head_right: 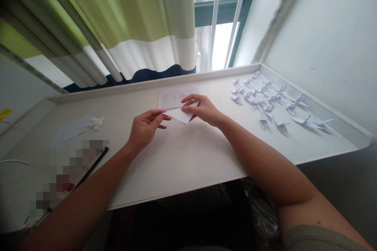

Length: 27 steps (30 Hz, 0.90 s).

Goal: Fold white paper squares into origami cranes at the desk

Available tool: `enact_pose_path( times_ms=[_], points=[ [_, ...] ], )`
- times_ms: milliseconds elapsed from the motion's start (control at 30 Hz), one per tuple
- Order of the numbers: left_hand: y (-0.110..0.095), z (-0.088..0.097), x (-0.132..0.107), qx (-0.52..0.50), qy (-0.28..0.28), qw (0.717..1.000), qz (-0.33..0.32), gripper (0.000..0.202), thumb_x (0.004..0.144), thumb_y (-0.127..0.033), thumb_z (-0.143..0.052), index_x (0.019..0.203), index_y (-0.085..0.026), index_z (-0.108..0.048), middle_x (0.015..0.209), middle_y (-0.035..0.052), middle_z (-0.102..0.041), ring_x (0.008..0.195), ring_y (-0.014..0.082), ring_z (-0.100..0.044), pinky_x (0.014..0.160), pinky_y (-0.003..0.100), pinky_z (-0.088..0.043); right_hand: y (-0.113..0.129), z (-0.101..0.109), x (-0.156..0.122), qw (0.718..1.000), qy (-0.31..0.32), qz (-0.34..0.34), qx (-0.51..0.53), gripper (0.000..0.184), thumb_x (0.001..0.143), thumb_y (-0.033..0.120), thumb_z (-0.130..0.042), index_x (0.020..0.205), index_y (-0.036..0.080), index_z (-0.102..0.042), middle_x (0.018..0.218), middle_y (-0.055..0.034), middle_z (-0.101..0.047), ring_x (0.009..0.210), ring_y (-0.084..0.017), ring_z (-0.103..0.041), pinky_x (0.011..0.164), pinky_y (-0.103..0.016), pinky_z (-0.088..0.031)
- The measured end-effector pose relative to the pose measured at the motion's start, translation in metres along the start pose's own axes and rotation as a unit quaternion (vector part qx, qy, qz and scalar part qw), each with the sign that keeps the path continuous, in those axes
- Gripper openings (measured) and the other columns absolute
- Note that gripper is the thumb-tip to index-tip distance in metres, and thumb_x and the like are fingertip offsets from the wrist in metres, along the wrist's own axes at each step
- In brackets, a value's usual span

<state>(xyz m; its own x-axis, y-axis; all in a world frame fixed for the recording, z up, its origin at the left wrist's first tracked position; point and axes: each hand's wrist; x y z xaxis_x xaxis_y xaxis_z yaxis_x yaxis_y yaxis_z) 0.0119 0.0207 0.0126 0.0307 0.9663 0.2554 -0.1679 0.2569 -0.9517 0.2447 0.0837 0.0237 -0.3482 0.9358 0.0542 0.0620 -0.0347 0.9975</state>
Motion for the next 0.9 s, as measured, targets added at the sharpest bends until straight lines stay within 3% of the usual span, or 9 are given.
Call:
enact_pose_path(
  times_ms=[300, 467, 600, 700, 767, 900],
  points=[
    [0.0, 0.003, 0.001, -0.011, -0.015, 1.0, 0.016, 0.027, 0.087, -0.034, -0.077, 0.105, -0.014, -0.079, 0.093, 0.0091, -0.083, 0.095, 0.0259, -0.081, 0.066, 0.032, -0.069, -0.004, -0.003, -0.001, 0.999, 0.003, 0.032, 0.002, 0.036, 0.065, 0.032, -0.097, 0.092, 0.017, -0.078, 0.102, -0.0055, -0.074, 0.078, -0.018, -0.072, 0.058, -0.03, -0.066],
    [0.006, 0.004, 0.0, 0.076, -0.036, 0.996, -0.041, 0.026, 0.086, -0.034, -0.08, 0.107, -0.019, -0.083, 0.105, 0.008, -0.084, 0.097, 0.0251, -0.08, 0.069, 0.032, -0.069, -0.005, -0.005, 0.0, 0.999, -0.002, 0.033, -0.004, 0.037, 0.064, 0.034, -0.097, 0.092, 0.018, -0.079, 0.1, -0.0053, -0.075, 0.08, -0.019, -0.072, 0.062, -0.033, -0.064],
    [0.005, 0.006, -0.001, 0.107, -0.034, 0.991, -0.074, 0.023, 0.09, -0.036, -0.077, 0.105, -0.021, -0.085, 0.109, 0.0075, -0.085, 0.098, 0.0251, -0.08, 0.073, 0.034, -0.069, -0.007, 0.001, 0.002, 0.995, -0.013, 0.073, -0.07, 0.033, 0.07, 0.038, -0.094, 0.093, 0.019, -0.081, 0.098, -0.0064, -0.078, 0.09, -0.023, -0.074, 0.082, -0.041, -0.063],
    [0.004, 0.009, -0.001, 0.144, -0.036, 0.983, -0.103, 0.02, 0.092, -0.034, -0.074, 0.103, -0.023, -0.086, 0.109, 0.0068, -0.085, 0.101, 0.0263, -0.08, 0.078, 0.036, -0.069, -0.004, 0.003, 0.0, 0.97, -0.03, 0.163, -0.179, 0.027, 0.077, 0.041, -0.09, 0.096, 0.023, -0.083, 0.108, -0.0091, -0.081, 0.108, -0.029, -0.073, 0.101, -0.049, -0.057],
    [0.003, 0.011, -0.001, 0.172, -0.026, 0.976, -0.132, 0.019, 0.094, -0.034, -0.072, 0.103, -0.025, -0.086, 0.108, 0.0063, -0.085, 0.102, 0.0271, -0.08, 0.084, 0.039, -0.068, -0.002, 0.001, -0.003, 0.947, -0.009, 0.221, -0.234, 0.024, 0.081, 0.043, -0.089, 0.098, 0.026, -0.084, 0.115, -0.0098, -0.081, 0.114, -0.031, -0.071, 0.107, -0.052, -0.052],
    [0.002, 0.012, -0.003, 0.199, -0.005, 0.967, -0.162, 0.019, 0.095, -0.033, -0.07, 0.104, -0.026, -0.086, 0.108, 0.0062, -0.085, 0.102, 0.0274, -0.08, 0.095, 0.043, -0.066, -0.003, -0.011, -0.009, 0.92, 0.073, 0.258, -0.284, 0.024, 0.083, 0.046, -0.089, 0.1, 0.03, -0.084, 0.105, -0.0045, -0.083, 0.103, -0.028, -0.074, 0.121, -0.054, -0.038]
  ],
)
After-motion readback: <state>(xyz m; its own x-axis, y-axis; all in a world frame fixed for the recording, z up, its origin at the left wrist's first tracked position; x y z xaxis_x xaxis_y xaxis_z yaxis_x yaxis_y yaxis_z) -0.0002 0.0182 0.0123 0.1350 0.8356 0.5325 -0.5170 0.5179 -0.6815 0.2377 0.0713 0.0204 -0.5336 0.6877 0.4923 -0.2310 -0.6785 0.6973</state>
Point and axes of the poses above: each hand's wrist, its own x-axis towards the middle knuckle, its own z-axis out of the back of the hand, y = z × x
